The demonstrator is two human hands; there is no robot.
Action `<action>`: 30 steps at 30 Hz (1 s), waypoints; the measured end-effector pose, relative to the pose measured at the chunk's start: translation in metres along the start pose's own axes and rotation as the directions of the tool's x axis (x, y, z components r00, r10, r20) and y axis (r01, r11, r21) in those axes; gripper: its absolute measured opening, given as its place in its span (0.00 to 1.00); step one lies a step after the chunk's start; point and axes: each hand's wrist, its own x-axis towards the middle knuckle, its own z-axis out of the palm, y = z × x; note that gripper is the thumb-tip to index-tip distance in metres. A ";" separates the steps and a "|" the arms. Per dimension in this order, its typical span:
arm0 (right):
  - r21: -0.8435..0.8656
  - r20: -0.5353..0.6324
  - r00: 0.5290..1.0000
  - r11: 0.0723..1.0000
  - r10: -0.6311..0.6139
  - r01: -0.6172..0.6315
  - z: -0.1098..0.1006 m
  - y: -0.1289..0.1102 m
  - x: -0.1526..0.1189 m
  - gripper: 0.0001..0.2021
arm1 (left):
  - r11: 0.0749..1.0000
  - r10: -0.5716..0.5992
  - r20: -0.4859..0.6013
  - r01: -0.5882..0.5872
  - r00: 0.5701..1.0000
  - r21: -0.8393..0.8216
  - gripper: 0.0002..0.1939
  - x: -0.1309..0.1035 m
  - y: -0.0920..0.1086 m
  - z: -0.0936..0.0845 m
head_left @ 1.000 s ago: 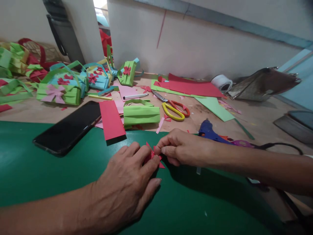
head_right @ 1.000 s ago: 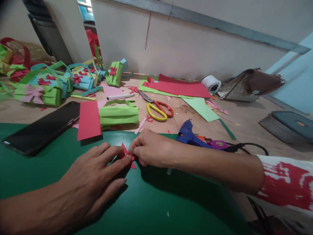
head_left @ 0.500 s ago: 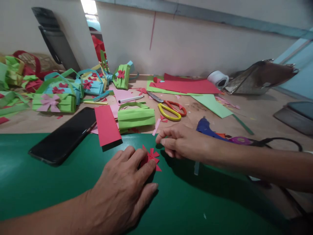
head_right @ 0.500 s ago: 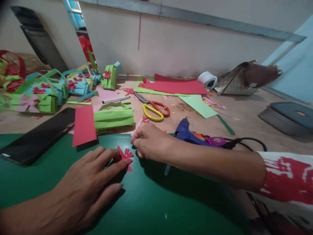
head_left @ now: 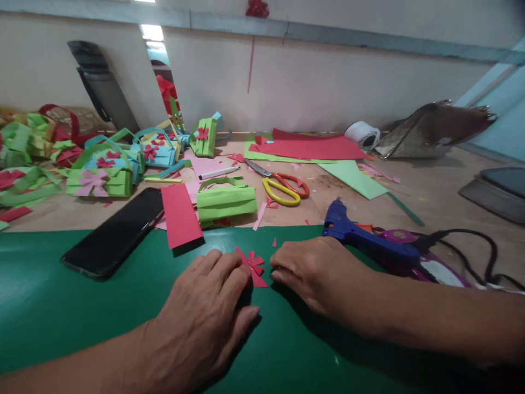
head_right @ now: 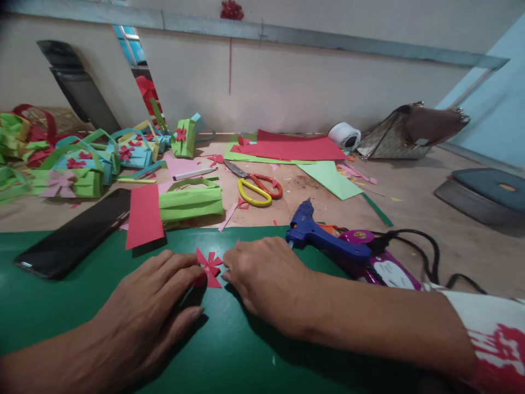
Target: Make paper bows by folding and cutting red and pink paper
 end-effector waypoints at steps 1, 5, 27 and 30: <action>-0.050 -0.013 0.999 0.998 -0.039 0.038 0.002 0.000 -0.002 0.09 | 1.000 -0.001 0.012 0.001 1.000 0.004 0.12 0.000 0.001 0.000; -0.193 -0.066 0.974 0.960 -0.216 0.200 0.008 0.001 -0.008 0.08 | 1.000 0.001 0.022 -0.001 1.000 0.019 0.12 0.002 0.003 -0.001; -0.291 0.081 0.952 0.907 -0.295 0.306 0.004 0.001 0.002 0.12 | 0.998 0.019 0.006 -0.019 1.000 0.058 0.14 0.001 0.002 -0.003; -0.299 0.073 0.952 0.904 -0.296 0.304 0.004 0.001 0.001 0.14 | 0.998 0.015 0.018 -0.016 1.000 0.056 0.13 0.002 0.002 -0.003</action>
